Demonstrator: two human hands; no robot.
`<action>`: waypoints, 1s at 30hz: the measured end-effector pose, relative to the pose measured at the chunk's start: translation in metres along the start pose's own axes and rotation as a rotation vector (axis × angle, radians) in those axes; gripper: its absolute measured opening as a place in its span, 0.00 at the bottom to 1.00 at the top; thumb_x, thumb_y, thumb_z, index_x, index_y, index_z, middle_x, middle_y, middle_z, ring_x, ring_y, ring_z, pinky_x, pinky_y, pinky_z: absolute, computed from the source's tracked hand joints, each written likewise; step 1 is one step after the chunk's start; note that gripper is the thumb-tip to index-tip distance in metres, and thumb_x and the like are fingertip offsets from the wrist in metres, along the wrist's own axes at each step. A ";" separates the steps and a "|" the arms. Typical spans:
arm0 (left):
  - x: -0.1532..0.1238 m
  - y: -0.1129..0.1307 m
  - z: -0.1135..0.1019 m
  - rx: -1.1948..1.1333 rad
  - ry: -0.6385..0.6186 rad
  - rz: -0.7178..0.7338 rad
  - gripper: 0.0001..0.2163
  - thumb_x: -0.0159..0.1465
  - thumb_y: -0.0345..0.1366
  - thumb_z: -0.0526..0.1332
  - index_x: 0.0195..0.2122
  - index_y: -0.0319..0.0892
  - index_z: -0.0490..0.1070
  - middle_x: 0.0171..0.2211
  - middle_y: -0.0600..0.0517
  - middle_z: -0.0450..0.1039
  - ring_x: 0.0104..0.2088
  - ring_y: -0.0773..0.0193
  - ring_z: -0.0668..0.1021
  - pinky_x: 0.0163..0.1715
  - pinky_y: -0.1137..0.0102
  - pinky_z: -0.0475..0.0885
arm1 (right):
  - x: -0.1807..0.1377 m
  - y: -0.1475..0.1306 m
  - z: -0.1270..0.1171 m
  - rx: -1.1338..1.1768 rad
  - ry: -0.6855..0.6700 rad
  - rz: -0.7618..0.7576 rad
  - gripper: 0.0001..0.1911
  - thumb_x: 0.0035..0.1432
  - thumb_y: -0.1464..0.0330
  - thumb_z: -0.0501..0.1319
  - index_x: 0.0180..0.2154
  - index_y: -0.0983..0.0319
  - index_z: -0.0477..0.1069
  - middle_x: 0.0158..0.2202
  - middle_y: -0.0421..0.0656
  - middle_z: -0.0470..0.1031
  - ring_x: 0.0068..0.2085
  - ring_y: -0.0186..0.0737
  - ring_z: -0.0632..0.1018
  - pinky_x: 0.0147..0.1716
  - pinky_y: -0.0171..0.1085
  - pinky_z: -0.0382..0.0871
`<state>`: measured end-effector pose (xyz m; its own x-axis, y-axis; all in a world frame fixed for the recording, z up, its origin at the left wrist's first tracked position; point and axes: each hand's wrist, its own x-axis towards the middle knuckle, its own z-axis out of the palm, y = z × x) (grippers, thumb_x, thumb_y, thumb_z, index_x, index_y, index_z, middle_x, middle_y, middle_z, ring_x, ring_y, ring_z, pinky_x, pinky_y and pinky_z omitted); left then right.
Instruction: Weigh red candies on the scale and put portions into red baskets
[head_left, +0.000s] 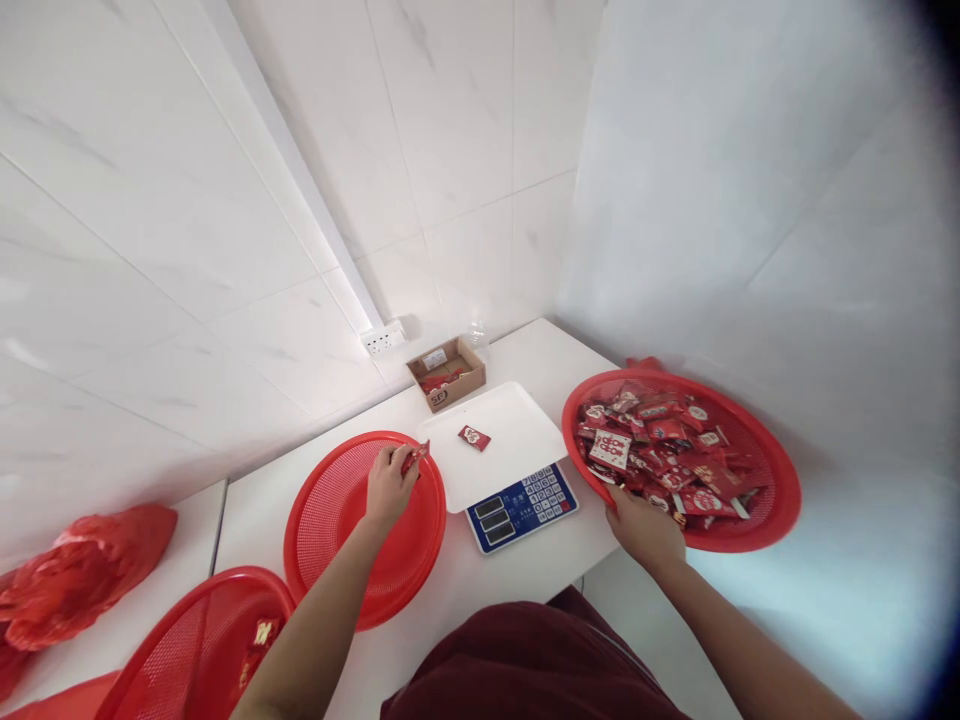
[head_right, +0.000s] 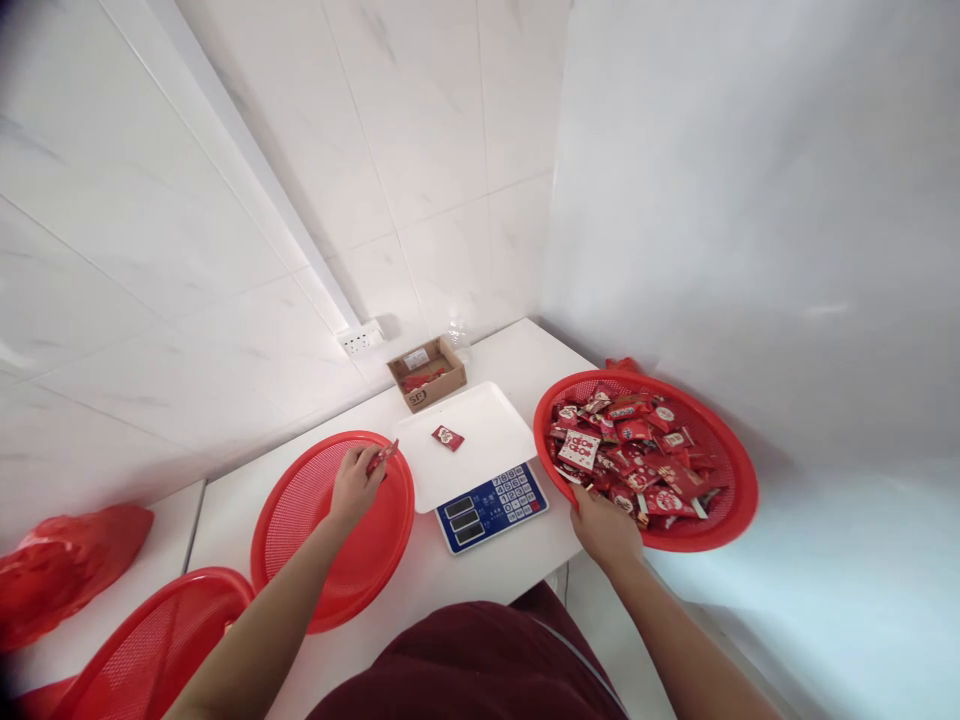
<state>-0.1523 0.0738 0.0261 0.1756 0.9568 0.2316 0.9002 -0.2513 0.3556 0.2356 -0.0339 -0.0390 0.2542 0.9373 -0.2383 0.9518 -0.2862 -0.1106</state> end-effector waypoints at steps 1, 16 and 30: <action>-0.009 -0.009 -0.003 0.032 -0.019 -0.022 0.12 0.67 0.39 0.52 0.49 0.47 0.70 0.45 0.48 0.67 0.46 0.57 0.73 0.45 0.65 0.69 | 0.000 0.000 0.001 -0.007 -0.002 -0.002 0.22 0.63 0.68 0.46 0.56 0.60 0.65 0.48 0.51 0.77 0.44 0.48 0.79 0.41 0.43 0.69; 0.015 0.051 0.044 0.133 -0.315 0.104 0.24 0.68 0.45 0.53 0.63 0.44 0.58 0.66 0.40 0.53 0.67 0.49 0.54 0.63 0.53 0.52 | 0.000 -0.001 0.000 -0.026 -0.014 0.000 0.22 0.63 0.68 0.46 0.56 0.60 0.66 0.48 0.51 0.77 0.44 0.49 0.79 0.40 0.42 0.70; 0.054 0.071 0.081 0.077 -0.510 0.291 0.15 0.63 0.22 0.51 0.46 0.40 0.72 0.51 0.45 0.71 0.55 0.57 0.69 0.58 0.63 0.61 | -0.001 -0.004 -0.005 -0.015 0.008 0.015 0.22 0.63 0.69 0.47 0.57 0.59 0.65 0.44 0.49 0.78 0.42 0.46 0.79 0.38 0.39 0.69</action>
<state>-0.0465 0.1196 -0.0089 0.5720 0.8042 -0.1613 0.8091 -0.5210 0.2718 0.2329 -0.0327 -0.0336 0.2696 0.9345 -0.2325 0.9503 -0.2972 -0.0925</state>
